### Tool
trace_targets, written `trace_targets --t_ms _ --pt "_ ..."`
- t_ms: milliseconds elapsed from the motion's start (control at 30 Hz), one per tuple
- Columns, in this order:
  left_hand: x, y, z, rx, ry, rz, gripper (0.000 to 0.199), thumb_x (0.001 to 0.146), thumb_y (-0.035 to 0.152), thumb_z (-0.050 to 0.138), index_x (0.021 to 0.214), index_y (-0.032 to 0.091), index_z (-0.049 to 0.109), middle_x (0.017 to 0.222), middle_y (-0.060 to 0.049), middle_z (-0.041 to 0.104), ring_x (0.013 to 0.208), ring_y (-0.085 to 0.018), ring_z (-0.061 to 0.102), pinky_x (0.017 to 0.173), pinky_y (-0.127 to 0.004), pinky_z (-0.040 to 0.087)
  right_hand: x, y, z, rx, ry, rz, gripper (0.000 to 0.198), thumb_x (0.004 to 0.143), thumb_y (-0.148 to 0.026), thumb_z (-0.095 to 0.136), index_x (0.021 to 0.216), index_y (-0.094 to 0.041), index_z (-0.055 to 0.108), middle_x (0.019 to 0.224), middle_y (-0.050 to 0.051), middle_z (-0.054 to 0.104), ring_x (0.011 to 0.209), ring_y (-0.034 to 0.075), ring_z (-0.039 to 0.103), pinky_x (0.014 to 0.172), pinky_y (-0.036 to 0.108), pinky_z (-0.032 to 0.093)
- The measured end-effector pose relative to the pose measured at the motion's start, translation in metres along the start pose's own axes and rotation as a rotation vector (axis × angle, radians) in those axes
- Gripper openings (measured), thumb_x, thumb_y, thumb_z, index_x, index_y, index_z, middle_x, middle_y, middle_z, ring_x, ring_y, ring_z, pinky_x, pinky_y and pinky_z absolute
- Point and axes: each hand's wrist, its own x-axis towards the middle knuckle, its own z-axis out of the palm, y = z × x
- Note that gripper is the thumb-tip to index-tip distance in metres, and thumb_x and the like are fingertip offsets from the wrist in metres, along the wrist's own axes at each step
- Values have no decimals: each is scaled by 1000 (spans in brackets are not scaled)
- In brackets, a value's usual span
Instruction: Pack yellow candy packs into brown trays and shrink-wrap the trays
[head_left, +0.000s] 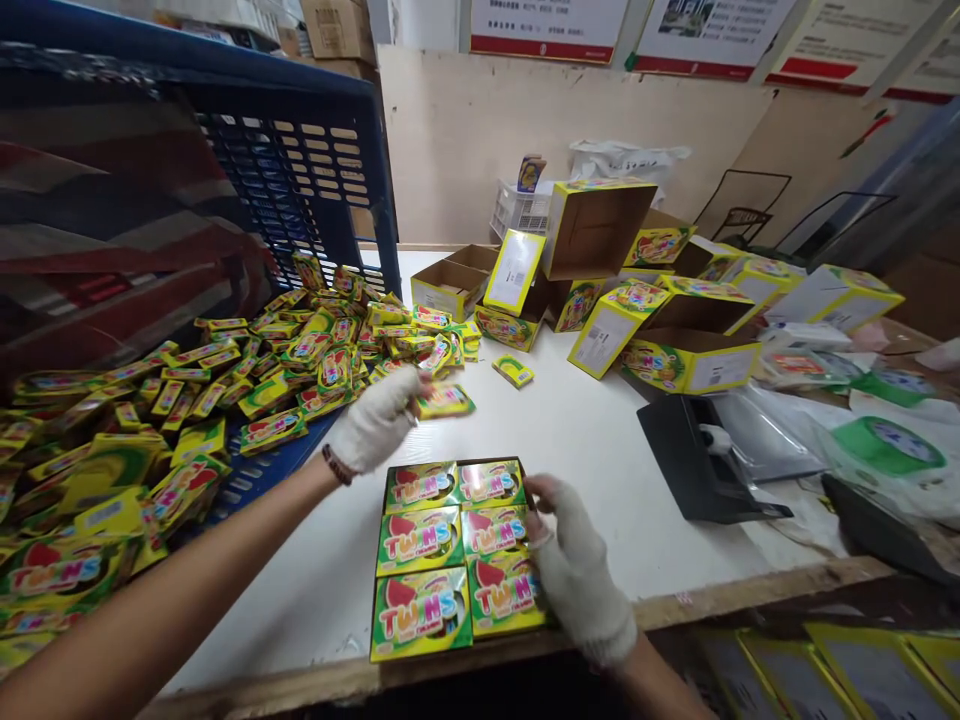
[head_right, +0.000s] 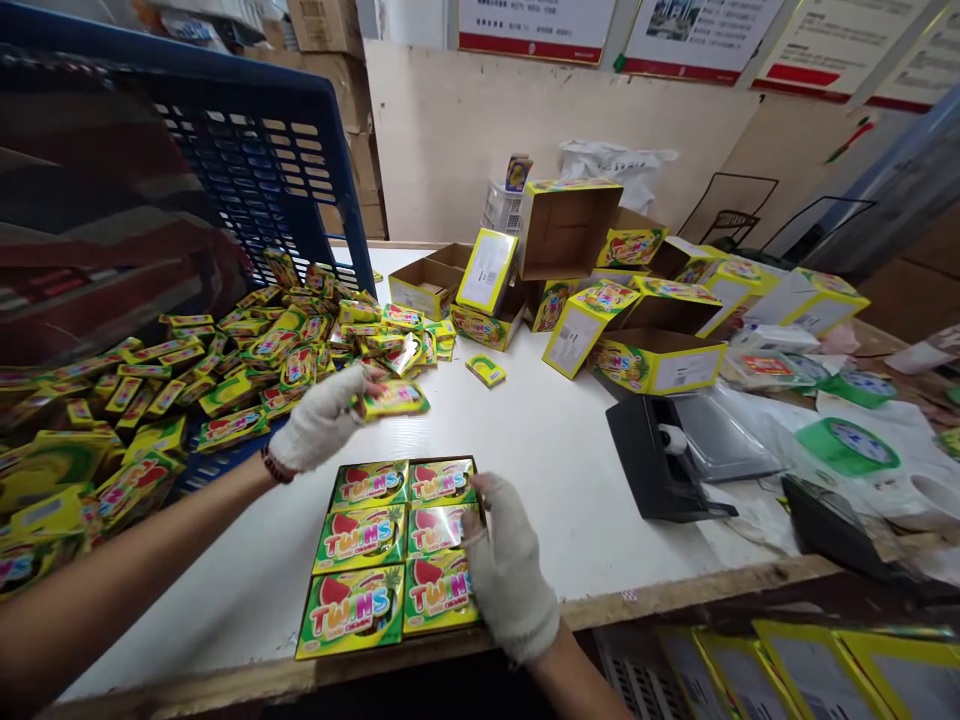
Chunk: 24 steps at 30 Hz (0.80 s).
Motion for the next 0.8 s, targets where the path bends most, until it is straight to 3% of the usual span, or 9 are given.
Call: trace_targets --t_ms 100,200,233,300,400,533,667,800 --pt "-33 45 16 -162 -35 209 23 85 16 47 101 19 63 119 -9 65 104 -16 64 86 -28 54 38 -8 -3 219 -117 305 46 93 -42 46 134 -19 44 126 13 60 99 20 65 81 34 53" --pt "-43 57 29 -248 0 369 34 83 9 46 113 19 59 122 -11 63 109 -18 63 90 -31 54 70 -18 -7 257 -397 325 39 87 -41 51 117 -17 61 107 8 68 91 20 65 75 31 52" --pt "-41 51 30 -218 20 346 41 82 7 45 121 18 55 126 -12 61 115 -20 60 95 -34 52 74 -19 -7 194 -437 301 32 85 -38 52 105 -17 66 98 7 70 87 20 64 74 31 50" --pt "-29 27 30 -37 -36 159 52 81 6 44 131 16 48 134 -14 55 125 -22 53 105 -38 45 71 -17 -6 25 -407 253 22 84 -32 53 89 -17 68 88 6 69 83 20 63 74 31 49" --pt "-9 -21 26 239 -295 -122 50 77 6 47 126 16 54 129 -14 56 122 -25 53 104 -41 44 49 -8 1 -159 -321 139 19 86 -27 51 86 -19 68 87 6 69 84 20 61 77 33 47" --pt "-2 -64 24 292 -438 -178 38 70 8 56 106 17 65 115 -15 63 114 -33 56 103 -54 40 24 0 14 -337 -286 -127 12 85 -19 55 82 -20 66 94 7 67 92 22 58 87 36 42" --pt "-10 -78 21 250 -418 -233 42 66 7 59 106 18 64 117 -16 64 118 -33 55 106 -51 36 22 -2 19 -435 -331 -239 12 85 -14 54 80 -20 62 95 6 65 90 21 55 85 36 42" --pt "-13 -65 16 119 -275 -322 54 65 24 69 118 17 60 123 -16 62 116 -33 57 101 -46 43 20 1 18 -405 -277 -250 11 87 -16 54 85 -20 63 96 6 66 94 22 58 88 39 44"
